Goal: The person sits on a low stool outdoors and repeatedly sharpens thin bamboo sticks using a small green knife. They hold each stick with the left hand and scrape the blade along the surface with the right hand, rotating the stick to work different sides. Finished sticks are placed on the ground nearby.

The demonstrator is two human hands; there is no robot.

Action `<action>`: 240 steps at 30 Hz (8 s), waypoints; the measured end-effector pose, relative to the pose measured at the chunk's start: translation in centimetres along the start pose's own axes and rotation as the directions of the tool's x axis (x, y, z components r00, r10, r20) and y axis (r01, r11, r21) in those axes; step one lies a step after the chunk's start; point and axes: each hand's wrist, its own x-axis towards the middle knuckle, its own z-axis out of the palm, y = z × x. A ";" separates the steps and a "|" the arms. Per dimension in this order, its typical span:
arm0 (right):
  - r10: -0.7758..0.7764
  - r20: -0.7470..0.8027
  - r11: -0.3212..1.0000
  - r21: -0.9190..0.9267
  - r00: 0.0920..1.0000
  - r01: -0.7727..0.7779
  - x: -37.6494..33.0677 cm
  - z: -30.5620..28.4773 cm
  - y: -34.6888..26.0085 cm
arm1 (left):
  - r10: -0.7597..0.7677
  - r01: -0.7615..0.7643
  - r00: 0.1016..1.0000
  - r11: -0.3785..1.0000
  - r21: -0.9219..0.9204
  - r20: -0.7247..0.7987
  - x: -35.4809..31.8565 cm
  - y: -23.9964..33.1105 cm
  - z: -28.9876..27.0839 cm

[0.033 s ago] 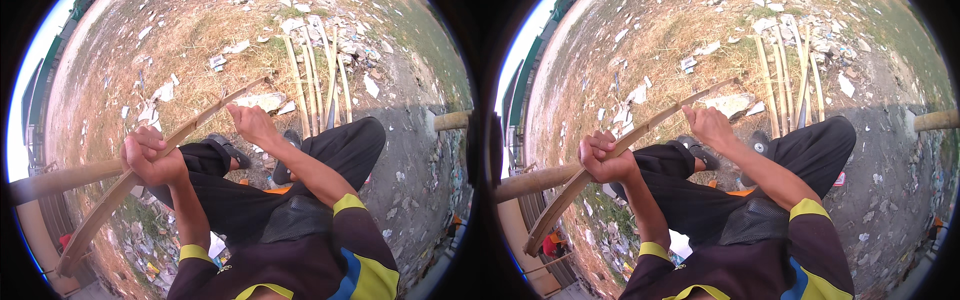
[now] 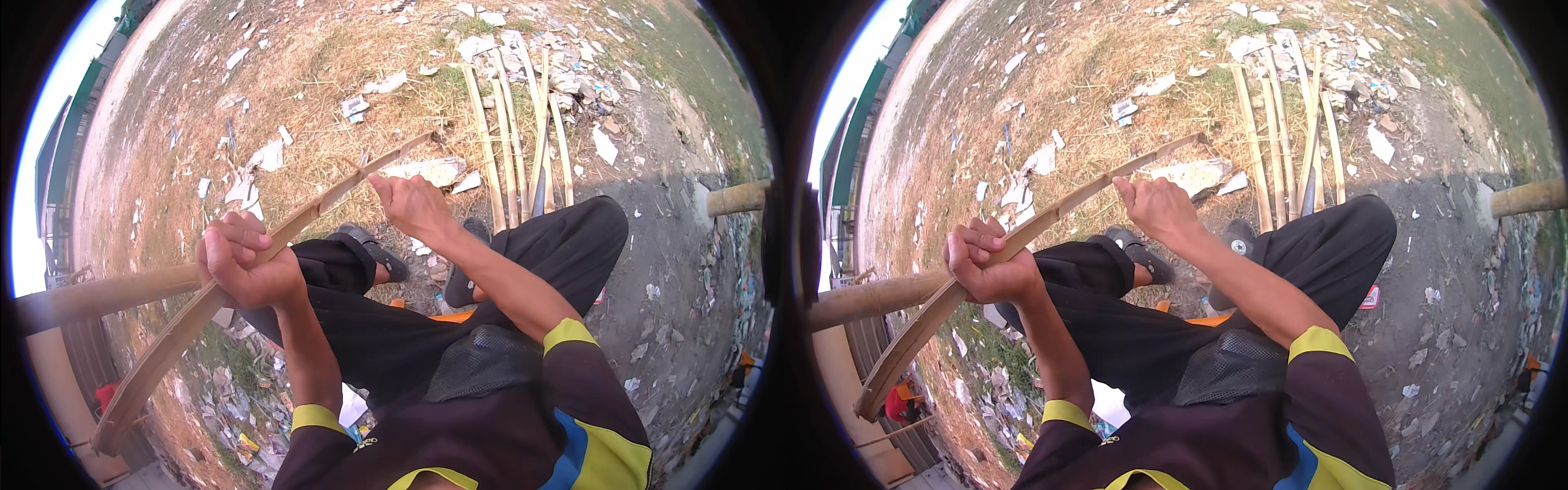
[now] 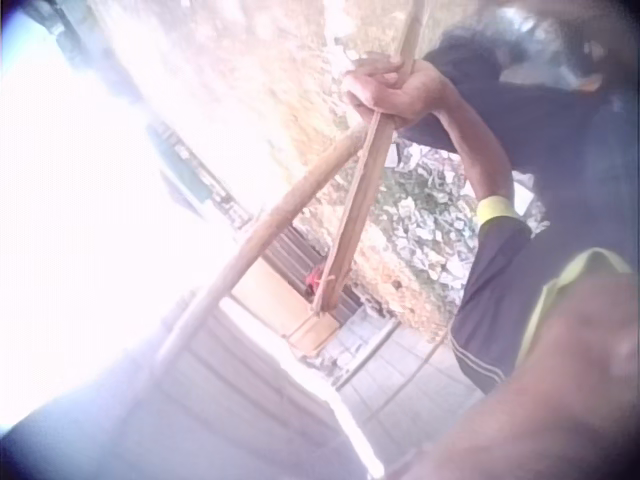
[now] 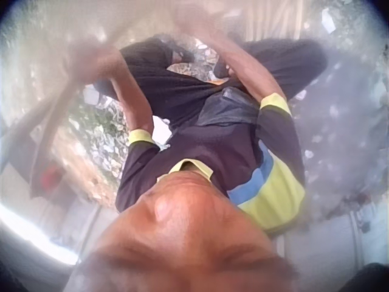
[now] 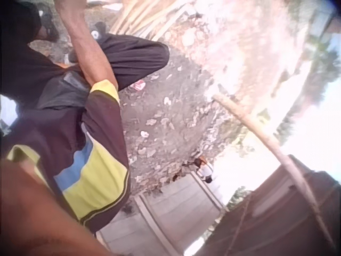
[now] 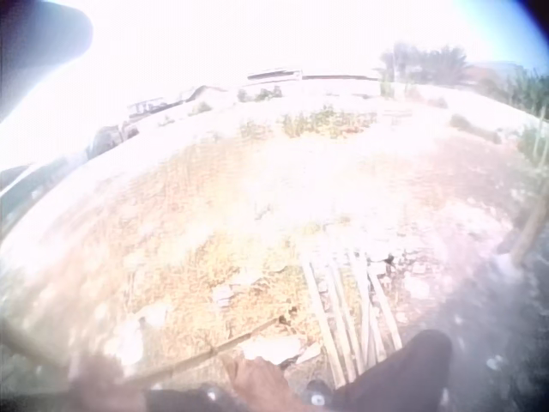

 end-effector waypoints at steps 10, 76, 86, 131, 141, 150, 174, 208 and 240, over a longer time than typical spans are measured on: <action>-0.009 -0.015 0.999 -0.034 1.000 0.009 1.0 1.2 2.2 | -0.029 0.029 1.000 0.998 -0.049 0.008 0.3 0.0 -0.6; -0.042 -0.145 0.935 -0.354 0.989 -0.012 7.5 1.3 9.9 | -0.047 0.051 0.996 0.997 -0.054 0.076 4.0 -1.5 2.5; -0.176 0.068 0.594 -0.788 0.982 0.161 12.3 0.0 9.8 | 0.060 -0.021 0.979 0.980 0.195 -0.195 4.8 -1.5 1.4; 0.632 0.261 0.751 -0.437 0.730 -0.495 -0.8 4.3 27.9 | -0.054 0.067 0.984 0.995 -0.074 0.169 4.9 -2.5 -2.3; 0.936 -0.337 0.042 -0.174 0.100 -0.984 -5.1 1.7 40.2 | -0.077 0.132 0.965 0.969 -0.211 0.250 4.8 -2.4 -2.0; 0.875 -0.400 0.226 -0.157 0.272 -0.961 -7.2 -0.6 36.0 | -0.064 0.124 0.953 0.974 -0.188 0.297 4.8 -2.2 -1.6; 0.841 -0.299 0.490 0.776 0.451 -0.397 -0.3 -9.2 26.5 | 0.117 -0.098 0.928 0.993 -0.071 0.353 5.0 -3.0 -0.4; -0.126 -0.174 0.960 -0.268 0.977 0.076 1.0 -3.3 7.6 | -0.112 0.137 0.953 0.988 -0.072 0.280 5.1 -2.9 -1.2; 0.408 0.073 0.848 -0.399 0.910 -0.348 7.7 2.2 22.2 | -0.123 0.218 0.904 0.956 -0.195 0.410 6.2 -3.5 -1.5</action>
